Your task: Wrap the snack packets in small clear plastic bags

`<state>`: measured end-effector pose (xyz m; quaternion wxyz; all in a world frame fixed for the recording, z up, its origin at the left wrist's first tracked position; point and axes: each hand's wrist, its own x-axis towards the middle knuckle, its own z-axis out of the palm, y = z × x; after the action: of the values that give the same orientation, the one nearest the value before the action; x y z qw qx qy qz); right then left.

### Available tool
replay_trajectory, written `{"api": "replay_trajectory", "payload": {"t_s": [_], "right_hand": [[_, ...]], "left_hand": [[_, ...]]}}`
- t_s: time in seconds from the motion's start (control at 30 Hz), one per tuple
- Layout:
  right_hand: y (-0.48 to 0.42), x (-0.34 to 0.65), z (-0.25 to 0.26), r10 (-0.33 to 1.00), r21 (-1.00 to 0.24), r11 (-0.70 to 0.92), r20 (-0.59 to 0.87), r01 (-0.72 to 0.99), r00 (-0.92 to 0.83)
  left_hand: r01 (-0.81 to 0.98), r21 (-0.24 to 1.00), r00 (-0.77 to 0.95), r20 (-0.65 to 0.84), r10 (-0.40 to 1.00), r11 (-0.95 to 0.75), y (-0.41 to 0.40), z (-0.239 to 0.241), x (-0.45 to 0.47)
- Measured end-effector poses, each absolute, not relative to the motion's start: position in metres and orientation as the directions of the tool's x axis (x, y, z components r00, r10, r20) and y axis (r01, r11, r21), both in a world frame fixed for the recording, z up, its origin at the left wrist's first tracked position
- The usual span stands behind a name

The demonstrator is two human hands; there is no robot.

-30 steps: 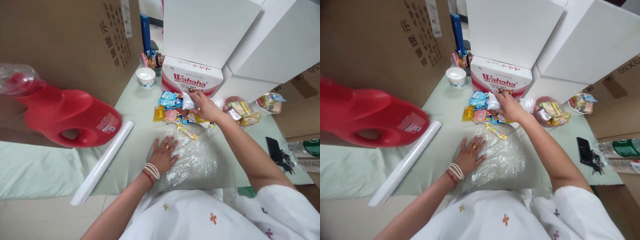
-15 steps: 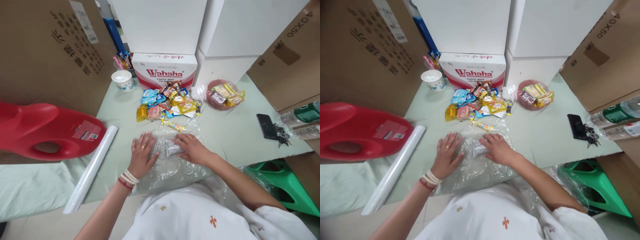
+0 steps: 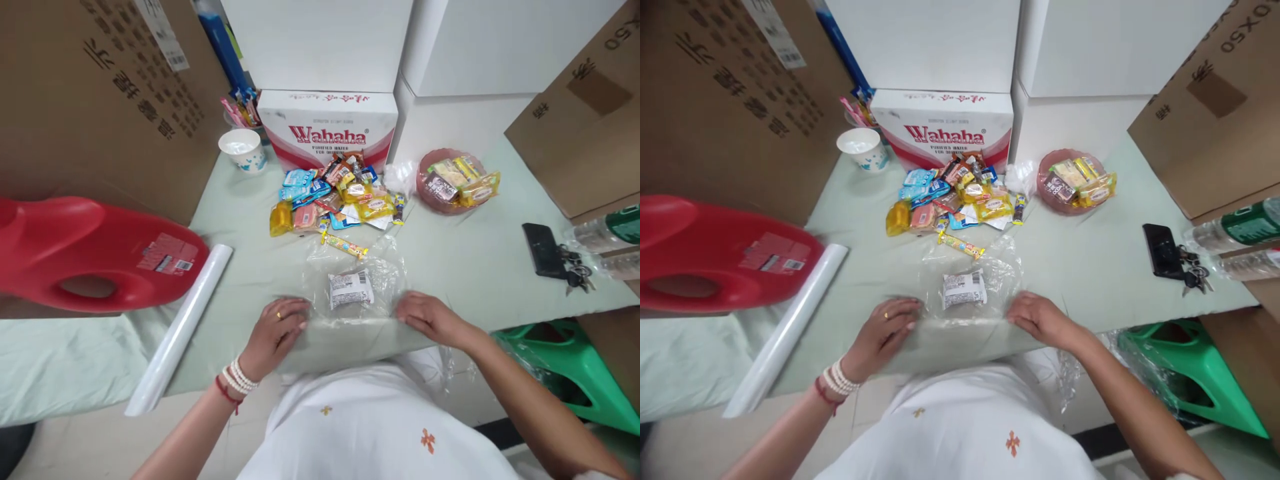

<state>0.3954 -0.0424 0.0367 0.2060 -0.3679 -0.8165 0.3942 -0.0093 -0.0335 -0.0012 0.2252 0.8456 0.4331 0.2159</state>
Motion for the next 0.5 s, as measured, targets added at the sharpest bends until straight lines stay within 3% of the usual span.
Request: {"api": "replay_trajectory", "payload": {"t_s": [0.2,0.27,0.33,0.4,0.5], "right_hand": [[0.023,0.389,0.063,0.907,-0.765,0.131,-0.164,0.630,-0.388],[0.042,0.389,0.059,0.904,-0.650,0.138,-0.225,0.748,-0.363],[0.058,0.386,0.056,0.910,-0.455,0.185,-0.257,0.871,-0.327],[0.072,0.377,0.058,0.936,-0.292,0.228,-0.198,0.929,-0.292],[0.089,0.345,0.062,0.925,-0.281,0.348,-0.050,0.894,-0.376]], "left_hand": [[0.725,0.574,0.325,0.204,0.923,-0.382,0.021,0.014,0.006],[0.770,0.558,0.260,0.171,0.950,-0.310,0.036,0.007,0.014],[0.799,0.552,0.204,0.128,0.971,-0.241,0.045,-0.001,0.021],[0.803,0.564,0.153,0.121,0.981,-0.195,0.049,-0.009,0.026],[0.778,0.608,0.093,0.139,0.986,-0.159,0.050,-0.014,0.030]]}}
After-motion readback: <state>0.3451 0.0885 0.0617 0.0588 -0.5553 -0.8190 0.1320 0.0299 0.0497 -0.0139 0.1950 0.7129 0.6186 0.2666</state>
